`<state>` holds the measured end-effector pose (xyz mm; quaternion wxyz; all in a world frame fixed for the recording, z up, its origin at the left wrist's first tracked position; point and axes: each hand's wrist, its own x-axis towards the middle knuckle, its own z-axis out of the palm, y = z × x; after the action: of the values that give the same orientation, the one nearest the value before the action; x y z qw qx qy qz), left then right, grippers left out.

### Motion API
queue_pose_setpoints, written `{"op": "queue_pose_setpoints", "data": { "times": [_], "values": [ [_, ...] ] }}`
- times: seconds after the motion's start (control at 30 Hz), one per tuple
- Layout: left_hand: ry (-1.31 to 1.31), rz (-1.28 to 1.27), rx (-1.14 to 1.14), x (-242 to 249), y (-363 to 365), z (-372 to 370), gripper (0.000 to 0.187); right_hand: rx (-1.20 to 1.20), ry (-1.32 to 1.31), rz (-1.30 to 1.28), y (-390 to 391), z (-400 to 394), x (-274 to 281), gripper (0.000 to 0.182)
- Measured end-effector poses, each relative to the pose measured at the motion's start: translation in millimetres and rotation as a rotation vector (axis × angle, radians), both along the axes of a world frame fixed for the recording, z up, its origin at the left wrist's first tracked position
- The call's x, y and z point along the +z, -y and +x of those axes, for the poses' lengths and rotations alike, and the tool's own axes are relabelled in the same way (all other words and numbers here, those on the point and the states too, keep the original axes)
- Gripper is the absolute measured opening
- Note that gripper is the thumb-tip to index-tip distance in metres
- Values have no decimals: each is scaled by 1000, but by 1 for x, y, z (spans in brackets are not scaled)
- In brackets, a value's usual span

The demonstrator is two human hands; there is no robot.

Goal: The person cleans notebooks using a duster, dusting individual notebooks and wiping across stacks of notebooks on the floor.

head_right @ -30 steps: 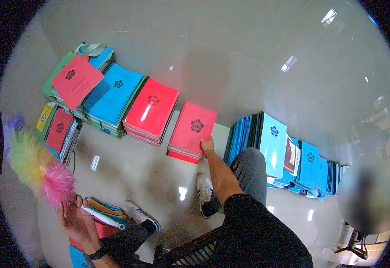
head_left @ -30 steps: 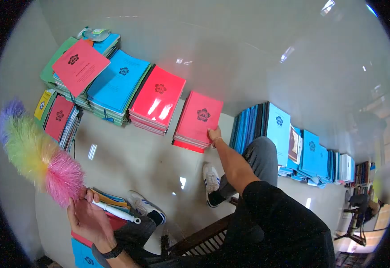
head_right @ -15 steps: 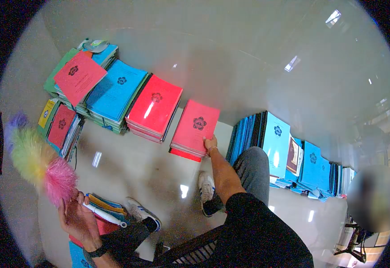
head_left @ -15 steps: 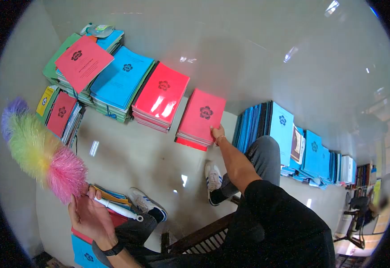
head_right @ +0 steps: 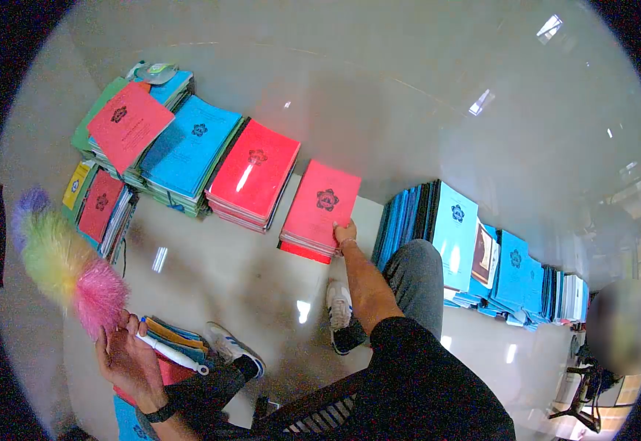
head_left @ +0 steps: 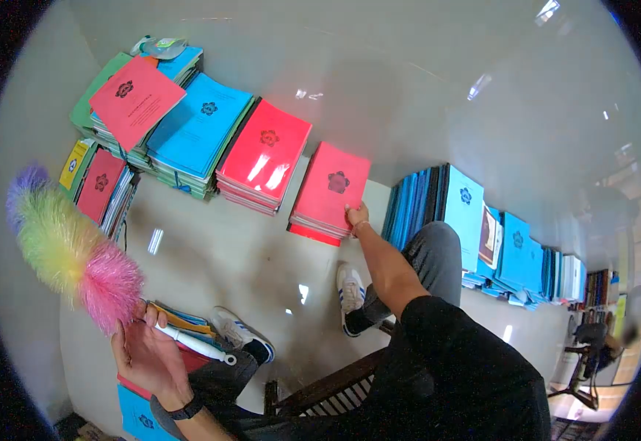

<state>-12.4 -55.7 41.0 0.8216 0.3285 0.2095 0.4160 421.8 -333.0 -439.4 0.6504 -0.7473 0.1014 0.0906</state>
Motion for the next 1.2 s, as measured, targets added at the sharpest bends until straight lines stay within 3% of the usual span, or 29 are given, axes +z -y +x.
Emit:
{"op": "queue_pose_setpoints", "data": {
  "times": [0.07,0.2,0.27,0.47,0.6,0.77,0.9,0.97,1.0,1.07,1.2],
  "values": [
    [-26,-15,45,1,2,2,30,-16,153,-64,1,6,-19,38],
    [10,0,-20,0,0,-2,30,-7,132,-356,-15,-20,62,48],
    [9,-18,-15,1,0,-1,31,-169,142,-599,-26,-33,90,54],
    [11,-3,-35,0,1,-1,32,-47,64,-778,-13,-27,106,63],
    [5,-25,-35,2,4,1,32,-104,119,-973,-9,-25,92,70],
    [-1,-30,-22,2,5,2,30,-38,-61,-512,-5,-23,93,75],
    [10,-26,-48,-2,3,0,29,-76,-13,-394,0,-11,42,85],
    [-4,-28,-56,-1,3,0,30,-57,2,-207,0,-4,27,91],
    [-6,-28,-56,-2,4,1,30,-57,0,-207,1,1,20,91],
    [6,-28,-77,-1,5,3,31,193,128,-140,2,10,9,86],
    [1,-45,-76,-5,6,3,33,202,44,-100,-1,13,14,77]
  ]
}}
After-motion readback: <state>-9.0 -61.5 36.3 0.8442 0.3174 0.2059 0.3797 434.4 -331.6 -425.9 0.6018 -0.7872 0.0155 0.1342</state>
